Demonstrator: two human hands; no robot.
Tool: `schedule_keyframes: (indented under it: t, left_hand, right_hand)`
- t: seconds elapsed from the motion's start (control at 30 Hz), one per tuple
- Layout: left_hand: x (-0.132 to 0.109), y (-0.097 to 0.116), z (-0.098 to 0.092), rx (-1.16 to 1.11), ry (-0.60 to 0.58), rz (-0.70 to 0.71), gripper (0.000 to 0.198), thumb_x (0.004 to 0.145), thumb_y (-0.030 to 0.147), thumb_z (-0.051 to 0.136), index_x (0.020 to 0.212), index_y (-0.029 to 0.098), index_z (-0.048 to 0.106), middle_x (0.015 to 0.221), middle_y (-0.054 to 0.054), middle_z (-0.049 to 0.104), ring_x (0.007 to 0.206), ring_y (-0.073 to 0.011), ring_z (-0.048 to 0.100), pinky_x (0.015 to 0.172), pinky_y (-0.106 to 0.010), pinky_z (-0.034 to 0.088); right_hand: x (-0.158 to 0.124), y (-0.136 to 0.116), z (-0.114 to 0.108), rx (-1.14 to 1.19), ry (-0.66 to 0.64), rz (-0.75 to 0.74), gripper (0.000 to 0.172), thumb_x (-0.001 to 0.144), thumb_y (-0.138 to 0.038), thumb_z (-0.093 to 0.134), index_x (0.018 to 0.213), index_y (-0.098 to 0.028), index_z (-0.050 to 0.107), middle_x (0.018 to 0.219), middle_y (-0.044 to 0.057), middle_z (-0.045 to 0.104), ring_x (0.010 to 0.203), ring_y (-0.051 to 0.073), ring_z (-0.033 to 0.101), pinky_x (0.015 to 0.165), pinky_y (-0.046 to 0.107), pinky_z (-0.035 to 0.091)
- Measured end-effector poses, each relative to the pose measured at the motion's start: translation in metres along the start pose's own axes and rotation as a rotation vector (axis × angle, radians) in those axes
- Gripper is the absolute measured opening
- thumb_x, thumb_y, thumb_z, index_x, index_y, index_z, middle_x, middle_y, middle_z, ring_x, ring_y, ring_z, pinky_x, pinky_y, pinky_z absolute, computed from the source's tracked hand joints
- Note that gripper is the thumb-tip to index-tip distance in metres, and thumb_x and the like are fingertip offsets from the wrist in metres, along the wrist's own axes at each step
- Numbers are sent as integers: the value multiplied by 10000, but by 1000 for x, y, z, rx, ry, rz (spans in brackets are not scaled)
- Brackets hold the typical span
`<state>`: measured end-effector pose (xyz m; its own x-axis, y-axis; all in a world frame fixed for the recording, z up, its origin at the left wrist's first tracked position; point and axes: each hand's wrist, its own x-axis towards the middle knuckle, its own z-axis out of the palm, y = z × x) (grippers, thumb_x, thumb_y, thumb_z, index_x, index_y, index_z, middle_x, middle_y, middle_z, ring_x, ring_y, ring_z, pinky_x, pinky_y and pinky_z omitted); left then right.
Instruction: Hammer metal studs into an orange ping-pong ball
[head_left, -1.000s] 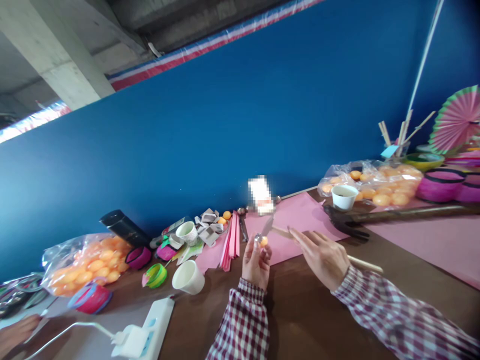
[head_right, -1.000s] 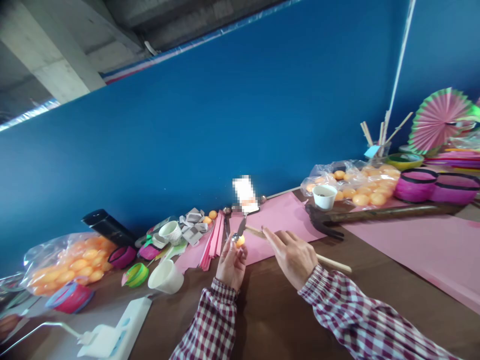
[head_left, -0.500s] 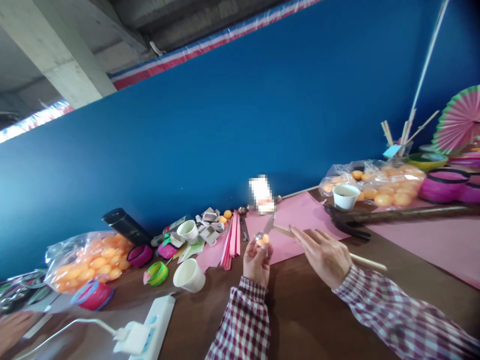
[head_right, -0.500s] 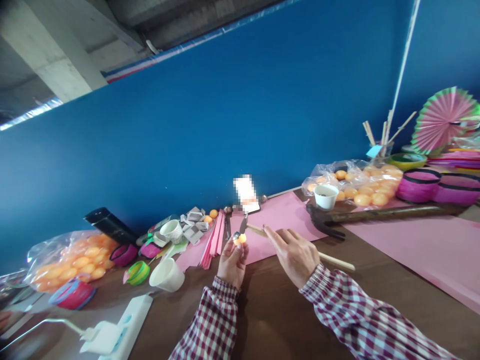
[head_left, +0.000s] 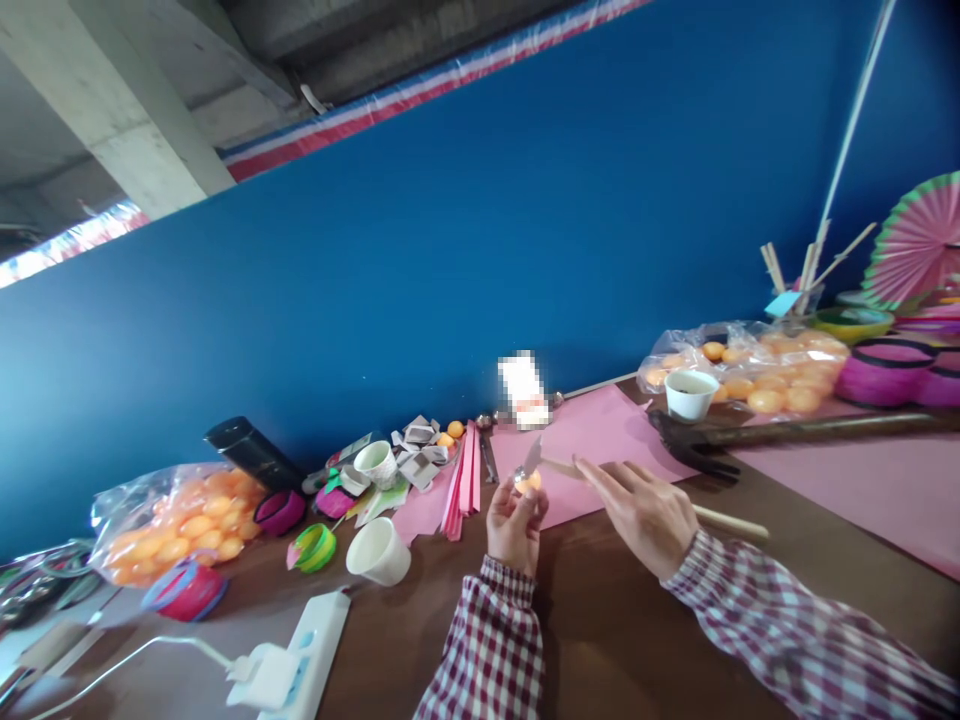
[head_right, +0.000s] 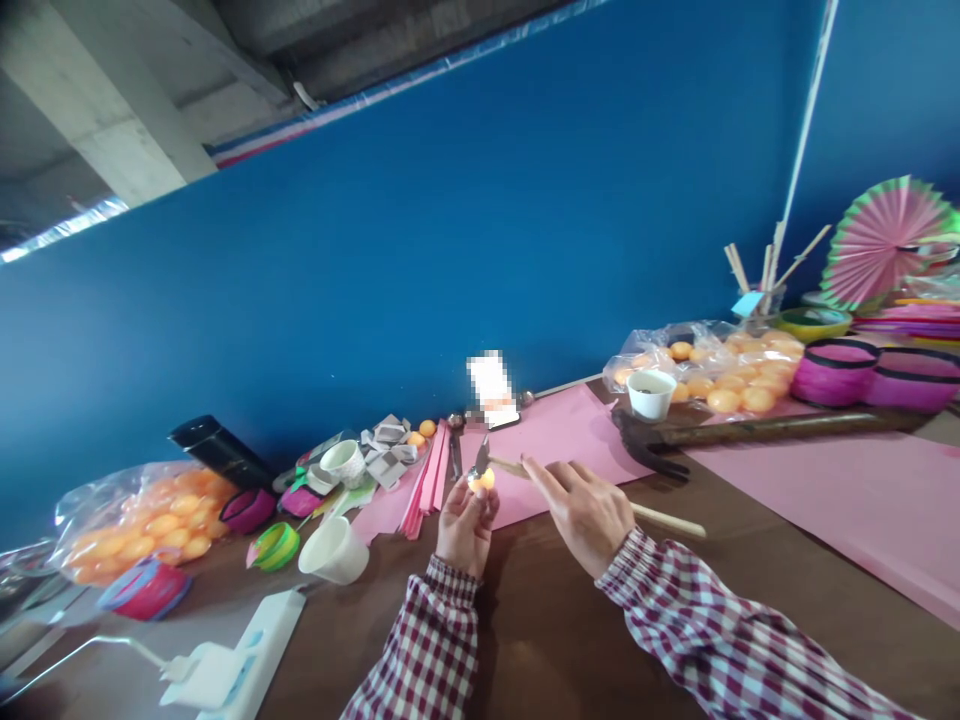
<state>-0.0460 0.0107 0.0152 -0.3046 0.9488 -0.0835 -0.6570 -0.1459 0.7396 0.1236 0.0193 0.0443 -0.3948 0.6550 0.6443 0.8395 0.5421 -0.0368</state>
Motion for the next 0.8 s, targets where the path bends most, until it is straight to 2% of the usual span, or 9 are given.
schedule_keyframes:
  t: [0.1,0.27,0.37,0.5,0.67,0.8]
  left_hand:
    - [1,-1,-1,3,2,2,369,549,136,716,893,176,589,799,-23,617,644,-88,591,630,-226,463]
    - [0,-3,0,-12,-3,-4,375,558,131,712,905,188,582,773,-13,608,664,-97,590,671,-253,457]
    - [0,-2,0,-31,-49,17,305,593,150,693,876,183,585,776,-11,598,628,-70,562,603,-209,434]
    - [2,-1,-1,-2,-39,29,256,606,176,686,844,172,591,746,-7,588,572,-50,529,522,-178,388]
    - [1,-1,0,27,-57,28,284,620,186,677,889,173,584,773,-15,586,589,-51,536,551,-187,398]
    - [0,-1,0,17,-13,34,325,620,222,678,917,214,546,809,-9,586,618,-73,557,590,-224,424]
  right_hand:
    - [0,0,0,1,13,35,436,840,-203,404,1270,-252,349,840,25,605,754,126,511,599,211,365]
    - [0,-1,1,-2,-35,7,453,831,-158,403,1269,-258,347,844,21,607,748,129,510,584,213,359]
    - [1,0,0,-5,-11,57,436,836,-177,402,1262,-259,358,843,18,605,762,130,515,607,217,361]
    - [2,2,-1,-10,5,86,418,832,-181,410,1241,-262,388,800,13,604,744,125,519,609,214,359]
    - [0,0,1,0,-44,45,436,833,-182,407,1257,-271,360,818,8,602,747,125,519,582,211,359]
    - [0,0,1,4,-37,67,431,838,-194,402,1258,-275,355,826,3,600,755,119,519,586,209,363]
